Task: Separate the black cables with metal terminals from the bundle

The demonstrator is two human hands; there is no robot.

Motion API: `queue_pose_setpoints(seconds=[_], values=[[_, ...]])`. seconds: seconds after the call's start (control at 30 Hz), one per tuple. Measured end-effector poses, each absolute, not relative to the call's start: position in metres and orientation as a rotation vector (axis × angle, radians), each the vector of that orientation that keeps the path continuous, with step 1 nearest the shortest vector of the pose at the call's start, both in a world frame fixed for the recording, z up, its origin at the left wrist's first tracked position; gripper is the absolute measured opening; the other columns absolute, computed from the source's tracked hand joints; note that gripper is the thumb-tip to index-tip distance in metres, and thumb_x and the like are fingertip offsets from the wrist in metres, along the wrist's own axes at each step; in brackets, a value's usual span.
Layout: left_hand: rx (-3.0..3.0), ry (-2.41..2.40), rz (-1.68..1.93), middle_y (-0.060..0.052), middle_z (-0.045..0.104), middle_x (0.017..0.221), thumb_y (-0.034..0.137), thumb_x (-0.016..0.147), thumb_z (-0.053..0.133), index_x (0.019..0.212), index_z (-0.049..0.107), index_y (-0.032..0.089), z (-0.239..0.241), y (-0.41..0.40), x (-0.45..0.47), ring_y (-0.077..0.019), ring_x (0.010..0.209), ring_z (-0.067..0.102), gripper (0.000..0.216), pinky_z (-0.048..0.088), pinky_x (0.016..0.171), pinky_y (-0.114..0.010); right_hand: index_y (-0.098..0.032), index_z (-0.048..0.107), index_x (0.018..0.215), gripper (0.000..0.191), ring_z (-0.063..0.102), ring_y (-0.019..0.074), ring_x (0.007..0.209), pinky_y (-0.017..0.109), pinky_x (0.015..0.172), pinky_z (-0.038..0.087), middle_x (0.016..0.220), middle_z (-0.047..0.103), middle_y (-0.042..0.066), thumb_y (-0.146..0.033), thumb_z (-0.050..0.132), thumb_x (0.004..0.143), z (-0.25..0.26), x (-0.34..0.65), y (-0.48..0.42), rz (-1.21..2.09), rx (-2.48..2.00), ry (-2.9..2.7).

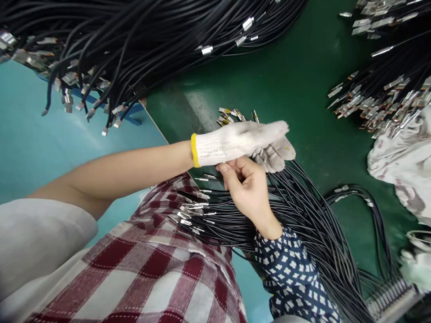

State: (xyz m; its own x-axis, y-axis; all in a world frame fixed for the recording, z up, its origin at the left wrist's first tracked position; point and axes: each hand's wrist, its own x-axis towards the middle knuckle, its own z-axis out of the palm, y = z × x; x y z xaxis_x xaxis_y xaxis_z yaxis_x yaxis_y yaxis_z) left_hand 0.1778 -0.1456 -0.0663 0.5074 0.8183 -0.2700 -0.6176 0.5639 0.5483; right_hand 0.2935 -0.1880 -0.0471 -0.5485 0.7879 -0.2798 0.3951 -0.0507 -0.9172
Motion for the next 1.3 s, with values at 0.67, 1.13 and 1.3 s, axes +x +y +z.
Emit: queue_pose_setpoints(seconds=[0.67, 1.13, 1.3], values=[[0.374, 0.459, 0.858, -0.010, 0.074, 0.075, 0.053, 0.100, 0.038, 0.093, 0.071, 0.010, -0.072, -0.150, 0.158, -0.0173, 0.070, 0.072, 0.054, 0.058, 0.071, -0.028, -0.017, 0.068, 0.096, 0.017, 0.053, 0.0109, 0.056, 0.024, 0.056, 0.042, 0.064, 0.061, -0.002, -0.029, 0.058, 0.095, -0.057, 0.306, -0.190, 1.672, -1.018, -1.934], [0.424, 0.693, 1.199, -0.008, 0.075, 0.080, 0.062, 0.096, 0.039, 0.093, 0.071, 0.016, -0.055, -0.153, 0.150, -0.0208, 0.076, 0.073, 0.056, 0.060, 0.074, -0.035, -0.023, 0.074, 0.108, 0.024, 0.062, 0.0202, 0.085, 0.035, 0.076, 0.050, 0.093, 0.068, 0.008, -0.026, 0.052, 0.099, -0.060, 0.311, -0.194, 1.074, -0.880, -2.383], [0.376, 0.854, 1.613, -0.003, 0.072, 0.080, 0.062, 0.097, 0.039, 0.091, 0.069, 0.021, -0.059, -0.154, 0.137, -0.0166, 0.077, 0.072, 0.051, 0.059, 0.075, -0.030, -0.021, 0.071, 0.109, 0.020, 0.065, 0.0200, 0.083, 0.036, 0.079, 0.049, 0.090, 0.072, 0.006, -0.026, 0.054, 0.099, -0.053, 0.323, -0.204, 0.985, -0.634, -2.662]])
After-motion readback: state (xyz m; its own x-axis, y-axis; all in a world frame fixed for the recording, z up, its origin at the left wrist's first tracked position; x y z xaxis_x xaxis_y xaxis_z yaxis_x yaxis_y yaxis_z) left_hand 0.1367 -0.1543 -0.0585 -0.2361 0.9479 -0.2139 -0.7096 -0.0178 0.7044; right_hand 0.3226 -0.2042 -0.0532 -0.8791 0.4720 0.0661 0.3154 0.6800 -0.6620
